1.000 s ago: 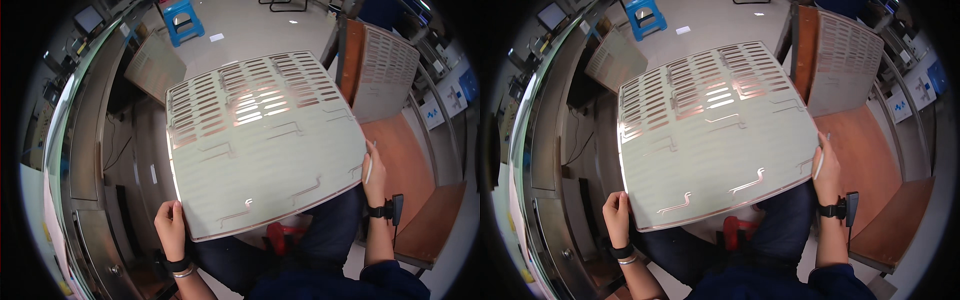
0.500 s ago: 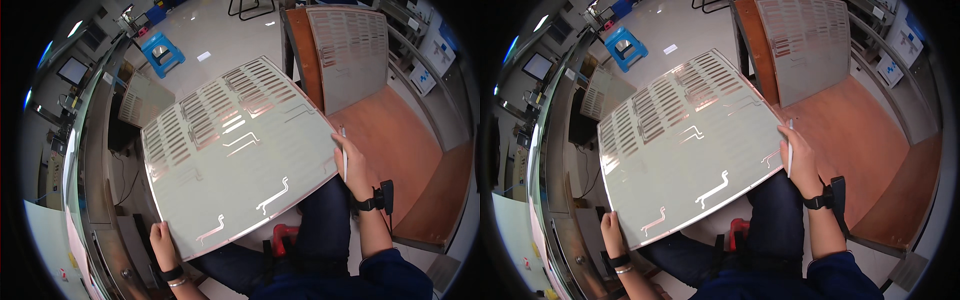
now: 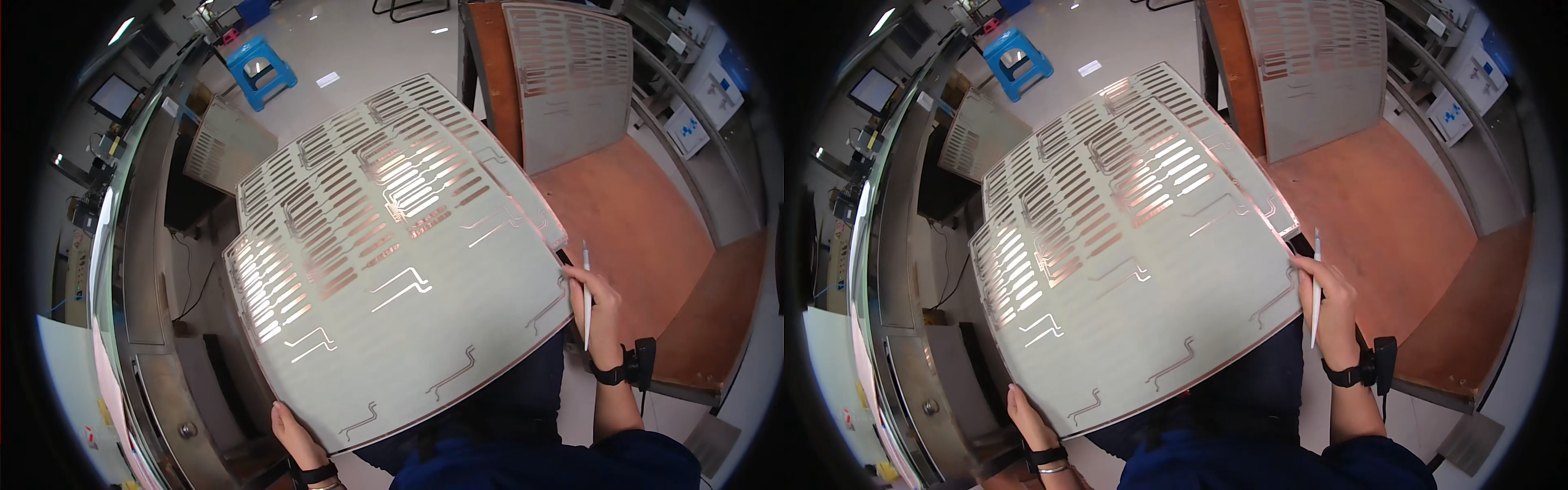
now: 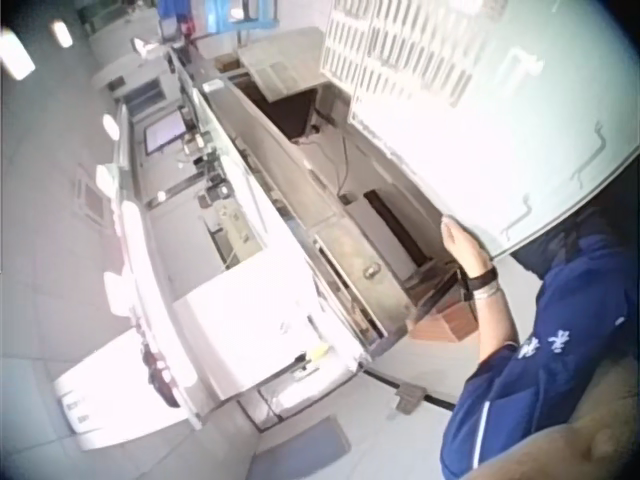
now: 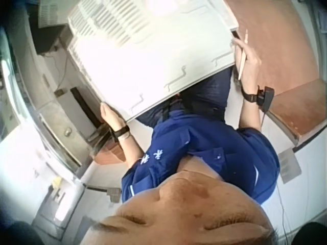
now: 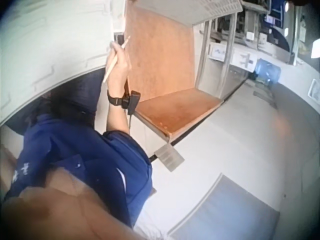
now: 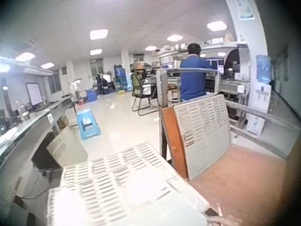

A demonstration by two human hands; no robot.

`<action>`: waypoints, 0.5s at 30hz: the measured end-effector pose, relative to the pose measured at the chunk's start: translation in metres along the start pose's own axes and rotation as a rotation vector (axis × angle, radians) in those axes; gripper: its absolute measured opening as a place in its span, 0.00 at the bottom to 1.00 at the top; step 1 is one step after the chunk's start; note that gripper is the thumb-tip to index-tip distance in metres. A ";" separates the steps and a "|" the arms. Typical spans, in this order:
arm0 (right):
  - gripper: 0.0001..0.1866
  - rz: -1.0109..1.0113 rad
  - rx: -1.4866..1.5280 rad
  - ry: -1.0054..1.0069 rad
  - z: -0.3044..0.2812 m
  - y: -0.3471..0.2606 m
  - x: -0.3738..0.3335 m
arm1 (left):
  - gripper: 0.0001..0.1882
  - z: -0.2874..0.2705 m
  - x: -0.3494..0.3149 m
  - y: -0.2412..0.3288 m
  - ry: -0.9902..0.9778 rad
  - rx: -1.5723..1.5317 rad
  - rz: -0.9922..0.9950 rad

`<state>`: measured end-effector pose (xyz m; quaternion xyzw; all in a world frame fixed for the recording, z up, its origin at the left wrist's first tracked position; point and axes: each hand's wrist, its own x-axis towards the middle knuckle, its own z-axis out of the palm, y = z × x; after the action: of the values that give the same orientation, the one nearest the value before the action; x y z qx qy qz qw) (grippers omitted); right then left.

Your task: Manually marking or inspecting specific patterns on metal sheets using a white marker/pen.

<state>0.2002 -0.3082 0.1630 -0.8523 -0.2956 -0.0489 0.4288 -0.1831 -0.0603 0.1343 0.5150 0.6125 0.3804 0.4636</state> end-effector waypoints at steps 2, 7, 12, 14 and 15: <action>0.11 0.008 0.016 0.007 0.003 0.003 -0.001 | 0.20 -0.001 -0.002 -0.002 -0.008 -0.030 -0.007; 0.11 0.058 0.077 -0.033 0.007 0.012 -0.004 | 0.19 0.002 0.001 -0.024 0.016 -0.112 0.073; 0.15 -0.252 -0.087 0.081 0.023 0.008 0.000 | 0.17 0.011 -0.002 -0.017 0.095 -0.129 0.067; 0.16 -0.366 -0.099 0.045 0.033 -0.002 -0.003 | 0.17 0.012 -0.003 -0.016 0.097 -0.153 0.067; 0.16 -0.367 -0.090 0.039 0.038 -0.007 -0.006 | 0.17 0.013 -0.002 -0.017 0.085 -0.157 0.072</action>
<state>0.1851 -0.2787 0.1425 -0.8013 -0.4351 -0.1561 0.3798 -0.1750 -0.0657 0.1145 0.4823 0.5811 0.4651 0.4619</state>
